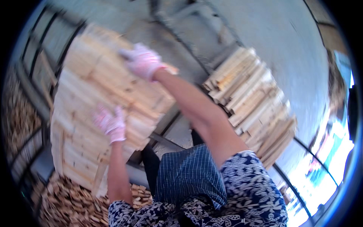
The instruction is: The person stacks wooden planks on a metal rack in a workshop. They pick up planks from a pile on the floor and arrange them neatly on the rack, repeating the process to build a stack.
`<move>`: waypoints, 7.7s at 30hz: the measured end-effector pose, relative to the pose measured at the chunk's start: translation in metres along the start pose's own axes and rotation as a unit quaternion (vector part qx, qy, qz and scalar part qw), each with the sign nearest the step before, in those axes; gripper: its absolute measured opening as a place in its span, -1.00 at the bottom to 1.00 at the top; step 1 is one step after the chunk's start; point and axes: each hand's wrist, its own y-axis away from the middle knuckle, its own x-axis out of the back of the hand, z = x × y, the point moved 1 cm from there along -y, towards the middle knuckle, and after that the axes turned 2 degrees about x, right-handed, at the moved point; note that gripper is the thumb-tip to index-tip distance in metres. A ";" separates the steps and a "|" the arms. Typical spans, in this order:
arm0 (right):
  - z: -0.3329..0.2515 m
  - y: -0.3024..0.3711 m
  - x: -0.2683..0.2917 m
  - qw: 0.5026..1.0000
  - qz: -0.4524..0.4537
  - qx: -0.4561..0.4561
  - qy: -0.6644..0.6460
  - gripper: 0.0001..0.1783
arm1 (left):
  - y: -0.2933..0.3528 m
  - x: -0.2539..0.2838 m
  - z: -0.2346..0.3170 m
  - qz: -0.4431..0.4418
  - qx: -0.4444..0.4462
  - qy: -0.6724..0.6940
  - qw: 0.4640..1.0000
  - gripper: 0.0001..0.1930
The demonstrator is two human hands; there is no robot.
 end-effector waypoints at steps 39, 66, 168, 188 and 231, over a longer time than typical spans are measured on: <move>0.295 0.606 -0.016 0.428 0.363 -0.513 -0.649 -0.07 | 0.332 -0.070 0.447 -0.762 -0.243 0.185 0.571 0.03; 0.069 0.445 0.003 0.655 0.257 -0.349 -0.619 -0.06 | 0.267 0.055 0.214 -0.493 -0.161 0.581 0.628 0.19; -0.049 -0.049 0.027 0.974 0.013 0.080 0.210 -0.17 | 0.175 0.171 -0.175 0.003 0.351 0.851 0.391 -0.22; 0.049 -0.017 -0.008 0.996 -0.029 -0.080 0.038 -0.25 | 0.228 -0.037 0.122 -0.052 0.366 0.920 -0.129 -0.56; -0.185 -0.242 -0.039 0.843 -0.270 0.270 0.379 -0.53 | 0.200 -0.037 0.117 -0.107 0.403 0.890 -0.184 -0.23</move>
